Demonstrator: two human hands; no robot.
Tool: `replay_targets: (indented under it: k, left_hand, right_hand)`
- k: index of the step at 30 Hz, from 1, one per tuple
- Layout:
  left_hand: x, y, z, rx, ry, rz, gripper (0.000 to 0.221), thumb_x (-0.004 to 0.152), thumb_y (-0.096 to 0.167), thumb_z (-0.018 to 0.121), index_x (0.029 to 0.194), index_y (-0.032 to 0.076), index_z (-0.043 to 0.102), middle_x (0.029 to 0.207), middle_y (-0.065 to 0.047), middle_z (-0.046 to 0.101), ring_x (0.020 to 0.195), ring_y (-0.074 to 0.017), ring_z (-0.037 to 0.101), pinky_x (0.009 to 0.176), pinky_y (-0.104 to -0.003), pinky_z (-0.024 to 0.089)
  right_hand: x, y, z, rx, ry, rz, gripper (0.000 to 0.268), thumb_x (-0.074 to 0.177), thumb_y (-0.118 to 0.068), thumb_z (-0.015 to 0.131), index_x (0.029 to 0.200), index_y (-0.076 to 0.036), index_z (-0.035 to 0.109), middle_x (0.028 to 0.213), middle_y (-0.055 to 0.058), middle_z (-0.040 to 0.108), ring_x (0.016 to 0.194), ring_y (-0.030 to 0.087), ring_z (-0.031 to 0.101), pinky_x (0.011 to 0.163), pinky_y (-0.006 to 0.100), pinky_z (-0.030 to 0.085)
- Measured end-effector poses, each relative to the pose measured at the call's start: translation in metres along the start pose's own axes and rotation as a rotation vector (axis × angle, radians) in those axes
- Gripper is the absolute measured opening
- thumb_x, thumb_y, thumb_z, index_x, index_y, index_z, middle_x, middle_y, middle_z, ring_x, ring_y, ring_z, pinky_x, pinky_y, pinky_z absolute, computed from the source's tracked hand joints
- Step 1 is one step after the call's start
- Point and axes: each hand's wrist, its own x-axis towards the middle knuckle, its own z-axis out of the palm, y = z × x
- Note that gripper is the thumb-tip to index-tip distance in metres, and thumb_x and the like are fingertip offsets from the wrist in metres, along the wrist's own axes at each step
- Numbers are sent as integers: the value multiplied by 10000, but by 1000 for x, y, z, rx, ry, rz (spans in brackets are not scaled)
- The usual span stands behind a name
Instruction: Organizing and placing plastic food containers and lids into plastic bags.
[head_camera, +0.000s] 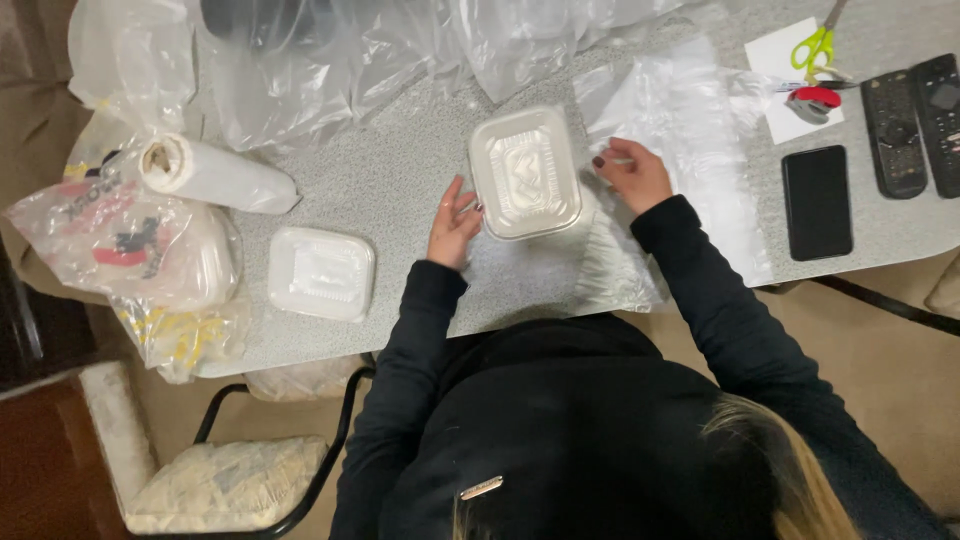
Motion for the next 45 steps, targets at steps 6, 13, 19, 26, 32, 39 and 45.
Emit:
replay_targets:
  k: [6,13,19,26,32,39,45]
  left_hand:
    - [-63,22,-35,-97,22,70,623,989,43,557,1574,83,347,1435,-157,579,1203,-192,618,951,-338,573]
    - [-75,27,-28,-81,14,60,544,974,27,561,1503,49,437,1316,-112,683,1131,-164,648,918,-301,540]
    - [-76,44,-21,-85,-35,111,500,1005,5,540,1495,27,439,1309,-122,681,1105,-156,638,909,-295,536]
    - [-81,47,-25,-58,-12,114,464,1016,32,525,1472,16,443,1275,-137,697,1053,-173,679,873,-295,543]
    - [-85,59,-14,-51,1,115,405,1040,37,528,1441,4,480,1258,-141,705,1043,-176,676,882,-289,539]
    - [-72,143,95,33,-404,269,422,1006,-95,492,1419,-3,493,1355,-139,646,1209,-226,658,1073,-371,555]
    - [-73,195,165,150,-528,577,546,989,-40,682,1471,31,437,1559,-147,447,1421,-283,520,1174,-403,510]
  right_hand:
    - [-42,11,-128,-818,519,-159,347,844,-130,893,1103,-36,682,1116,148,636,1084,379,573,956,472,481]
    - [-66,13,-140,-936,467,-2,512,702,-238,978,1015,1,650,1066,236,626,1014,447,549,858,499,474]
    - [-61,34,-135,-829,501,-57,363,761,-189,934,899,-19,644,812,152,676,787,371,661,706,482,531]
    - [-62,21,-134,-890,562,-407,122,949,-60,832,934,-54,711,922,142,708,846,336,683,749,421,550]
    - [-53,-13,-147,-63,405,-20,100,944,8,803,971,-13,709,821,6,685,721,92,597,685,234,486]
    - [-79,-116,-101,631,207,-74,121,999,110,688,1064,13,654,892,41,706,775,76,637,731,202,492]
    - [-107,-162,-58,709,105,-36,195,936,98,662,1074,-37,645,905,79,734,729,95,653,639,200,479]
